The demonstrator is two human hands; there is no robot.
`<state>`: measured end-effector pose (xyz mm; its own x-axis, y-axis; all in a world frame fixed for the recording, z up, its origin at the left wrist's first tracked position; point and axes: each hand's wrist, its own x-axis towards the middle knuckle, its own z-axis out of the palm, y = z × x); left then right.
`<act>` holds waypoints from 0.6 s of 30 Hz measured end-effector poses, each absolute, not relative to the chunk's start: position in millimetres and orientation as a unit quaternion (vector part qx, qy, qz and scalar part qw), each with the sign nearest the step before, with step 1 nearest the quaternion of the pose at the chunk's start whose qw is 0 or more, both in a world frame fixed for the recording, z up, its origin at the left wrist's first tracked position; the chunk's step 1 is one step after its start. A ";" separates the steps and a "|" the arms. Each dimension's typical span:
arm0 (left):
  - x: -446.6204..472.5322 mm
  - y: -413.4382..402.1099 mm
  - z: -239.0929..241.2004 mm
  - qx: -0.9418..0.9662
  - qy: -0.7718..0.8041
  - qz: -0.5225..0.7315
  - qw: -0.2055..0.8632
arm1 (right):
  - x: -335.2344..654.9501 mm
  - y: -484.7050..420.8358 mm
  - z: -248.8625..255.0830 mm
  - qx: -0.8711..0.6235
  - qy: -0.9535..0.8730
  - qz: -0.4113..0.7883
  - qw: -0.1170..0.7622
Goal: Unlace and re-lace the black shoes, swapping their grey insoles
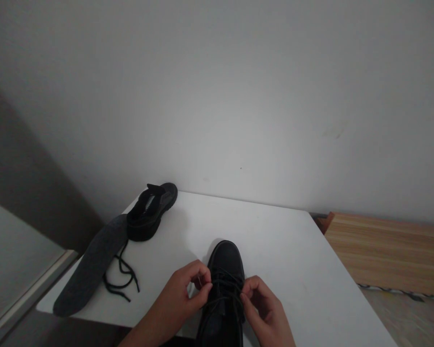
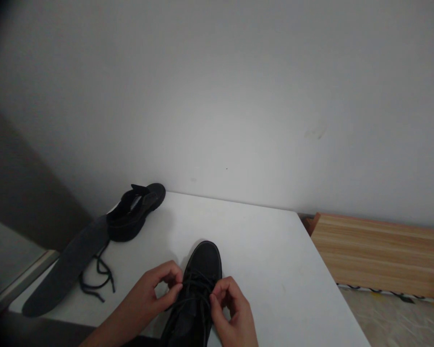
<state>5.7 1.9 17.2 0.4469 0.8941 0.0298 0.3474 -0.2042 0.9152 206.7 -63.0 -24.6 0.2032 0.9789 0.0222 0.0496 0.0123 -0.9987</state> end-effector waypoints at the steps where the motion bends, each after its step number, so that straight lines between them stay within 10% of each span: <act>1: 6.1 1.9 17.4 0.717 0.432 0.303 0.455 | 206.2 -62.7 -25.1 -0.555 -0.464 0.424 0.545; 18: 4.8 -0.2 18.5 0.704 0.418 0.322 0.475 | 200.9 -62.2 -31.2 -0.545 -0.435 0.398 0.596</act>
